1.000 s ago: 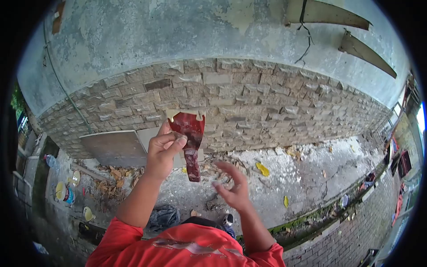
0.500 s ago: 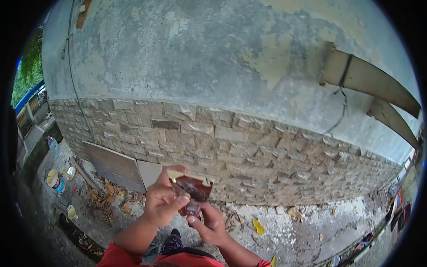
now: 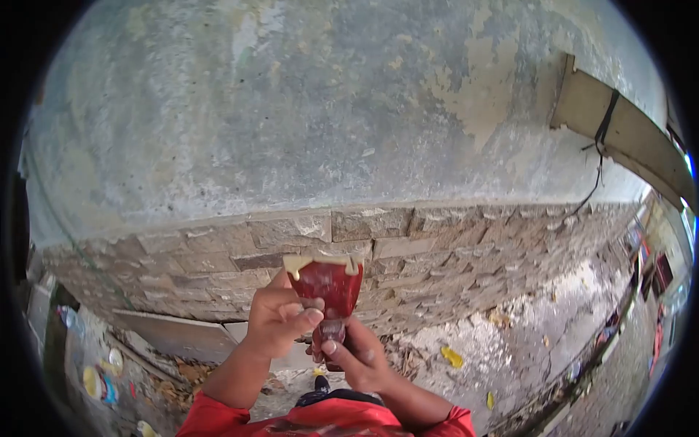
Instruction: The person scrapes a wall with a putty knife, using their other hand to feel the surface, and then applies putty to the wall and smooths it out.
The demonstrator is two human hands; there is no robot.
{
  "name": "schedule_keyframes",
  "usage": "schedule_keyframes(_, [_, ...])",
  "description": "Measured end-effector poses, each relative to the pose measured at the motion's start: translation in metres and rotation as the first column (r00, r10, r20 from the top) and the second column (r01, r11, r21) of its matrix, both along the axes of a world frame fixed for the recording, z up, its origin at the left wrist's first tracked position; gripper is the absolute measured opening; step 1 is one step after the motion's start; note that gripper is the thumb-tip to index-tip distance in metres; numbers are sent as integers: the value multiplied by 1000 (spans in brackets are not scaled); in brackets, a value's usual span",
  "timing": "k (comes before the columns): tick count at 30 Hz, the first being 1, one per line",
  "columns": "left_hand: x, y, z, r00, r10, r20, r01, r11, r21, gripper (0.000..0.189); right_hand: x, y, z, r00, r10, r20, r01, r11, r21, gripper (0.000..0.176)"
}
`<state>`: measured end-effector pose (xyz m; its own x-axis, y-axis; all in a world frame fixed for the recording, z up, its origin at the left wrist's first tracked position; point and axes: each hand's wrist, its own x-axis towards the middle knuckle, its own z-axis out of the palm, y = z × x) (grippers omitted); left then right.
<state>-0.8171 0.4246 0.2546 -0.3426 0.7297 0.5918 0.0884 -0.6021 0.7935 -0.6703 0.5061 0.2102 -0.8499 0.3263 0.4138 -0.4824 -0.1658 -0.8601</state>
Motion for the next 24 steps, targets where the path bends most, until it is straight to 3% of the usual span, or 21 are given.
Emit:
schedule_keyframes(2, [-27, 13, -7, 999, -35, -11, 34, 996, -85, 24, -20, 5, -1, 999, -26, -20, 24, 997, -79, 21])
schedule_keyframes(3, [-36, 21, -12, 998, -61, 1, 61, 998, -26, 35, -28, 9, -3, 1000, -19, -20, 16, 990, -143, 20])
schedule_keyframes(8, [-80, 27, -40, 998, -65, -28, 61, 990, -125, 39, -42, 38, -29, 989, -145, -29, 117, 887, -446, 31])
schedule_keyframes(12, [-118, 3, -67, 977, 214, 23, -202, 948, -246, 31, -24, 89, -86, 861, -455, 227, 501, 684, -529, 29])
schedule_keyframes(13, [-128, -5, -76, 955, 292, 52, -265, 919, -290, 29, -18, 104, -99, 854, -470, 223, 510, 676, -532, 29])
schedule_keyframes(15, [-146, -26, -99, 896, 439, 67, -389, 849, -358, 25, -7, 132, -123, 817, -452, 358, 537, 371, -757, 24])
schedule_keyframes(17, [-151, -39, -119, 867, 496, 51, -444, 814, -375, 22, -2, 163, -149, 824, -469, 318, 494, 320, -809, 22])
schedule_keyframes(18, [-148, -44, -128, 818, 559, 138, -463, 781, -419, 19, 0, 177, -163, 831, -475, 289, 451, 271, -850, 20])
schedule_keyframes(20, [-142, -51, -142, 760, 615, 212, -473, 746, -469, 15, -5, 201, -174, 780, -535, 325, 492, 202, -847, 18])
schedule_keyframes(22, [-140, -44, -158, 691, 673, 262, -497, 706, -505, 12, -22, 217, -154, 485, -750, 449, 816, 203, -542, 33])
schedule_keyframes(23, [-138, -38, -164, 666, 703, 248, -533, 682, -502, 10, -26, 229, -153, 483, -751, 450, 815, 198, -544, 33])
schedule_keyframes(24, [-135, -29, -165, 669, 702, 245, -534, 683, -499, 10, -33, 245, -155, 316, -896, 313, 924, 216, -314, 41])
